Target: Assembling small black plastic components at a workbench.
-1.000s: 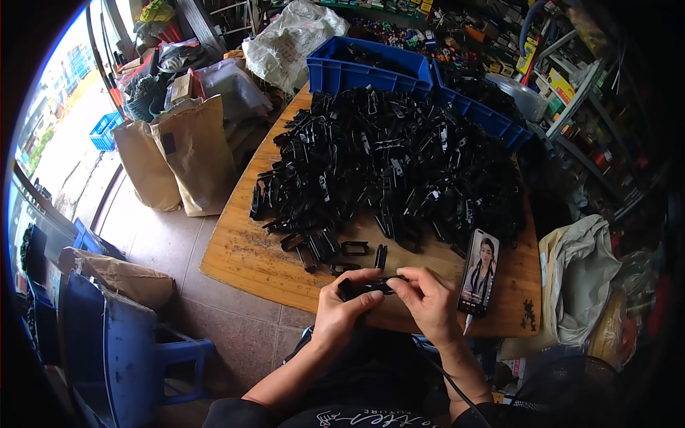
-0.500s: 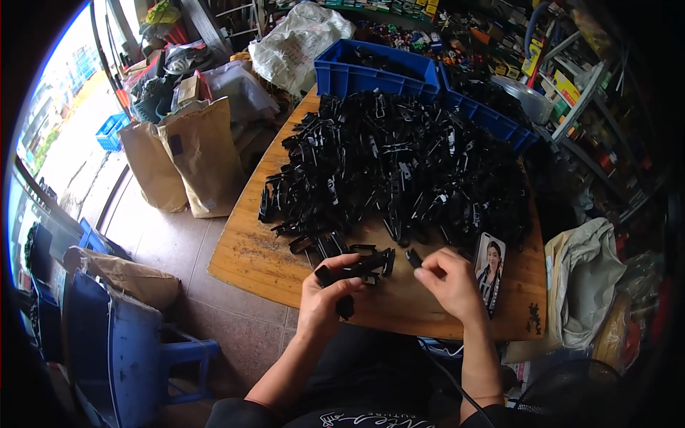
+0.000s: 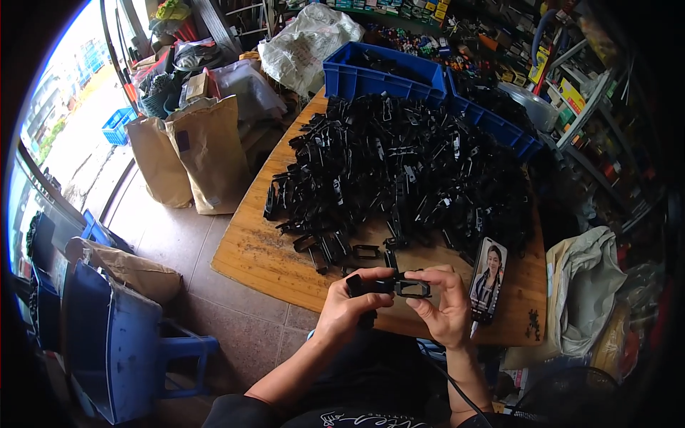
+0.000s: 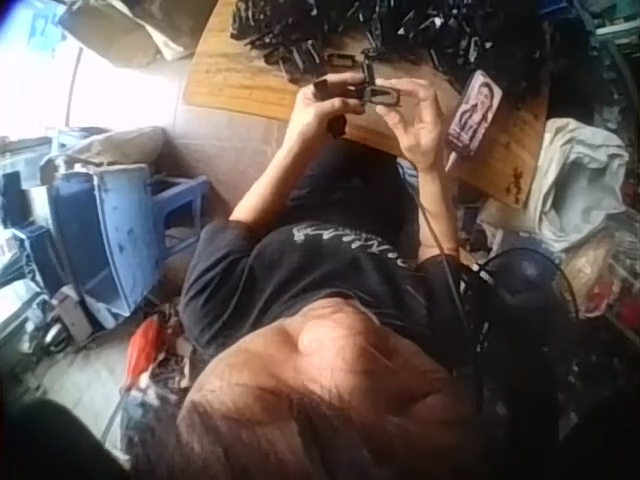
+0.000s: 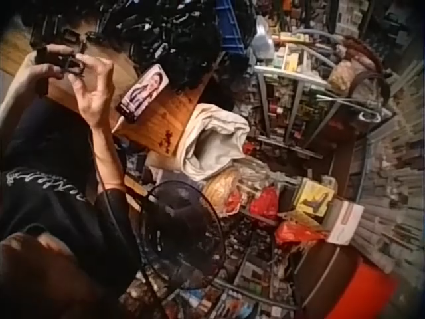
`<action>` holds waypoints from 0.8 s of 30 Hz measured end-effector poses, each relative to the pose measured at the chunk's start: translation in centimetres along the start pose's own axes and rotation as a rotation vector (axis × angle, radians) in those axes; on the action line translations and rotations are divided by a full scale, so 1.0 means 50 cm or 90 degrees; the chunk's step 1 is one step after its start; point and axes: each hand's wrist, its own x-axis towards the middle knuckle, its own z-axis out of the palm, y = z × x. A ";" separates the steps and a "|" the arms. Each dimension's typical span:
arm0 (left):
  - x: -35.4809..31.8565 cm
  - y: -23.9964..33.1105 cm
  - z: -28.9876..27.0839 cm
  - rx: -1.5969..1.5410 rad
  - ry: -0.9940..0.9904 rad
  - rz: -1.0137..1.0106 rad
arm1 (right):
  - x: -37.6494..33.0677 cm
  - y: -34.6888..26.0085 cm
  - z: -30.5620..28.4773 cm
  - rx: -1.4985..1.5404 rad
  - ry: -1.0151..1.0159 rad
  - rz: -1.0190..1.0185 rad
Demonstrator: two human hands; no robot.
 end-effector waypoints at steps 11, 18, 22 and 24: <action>0.002 -0.015 0.003 0.009 0.001 0.038 | -0.002 0.006 0.005 -0.062 -0.001 0.020; -0.003 -0.006 0.004 0.050 0.021 0.027 | -0.005 -0.001 0.005 -0.044 0.064 0.047; -0.001 -0.016 -0.001 0.029 0.019 0.050 | 0.000 -0.009 -0.005 -0.151 0.026 0.009; -0.008 -0.007 0.001 0.036 0.030 0.037 | 0.003 -0.012 -0.008 -0.195 0.016 -0.015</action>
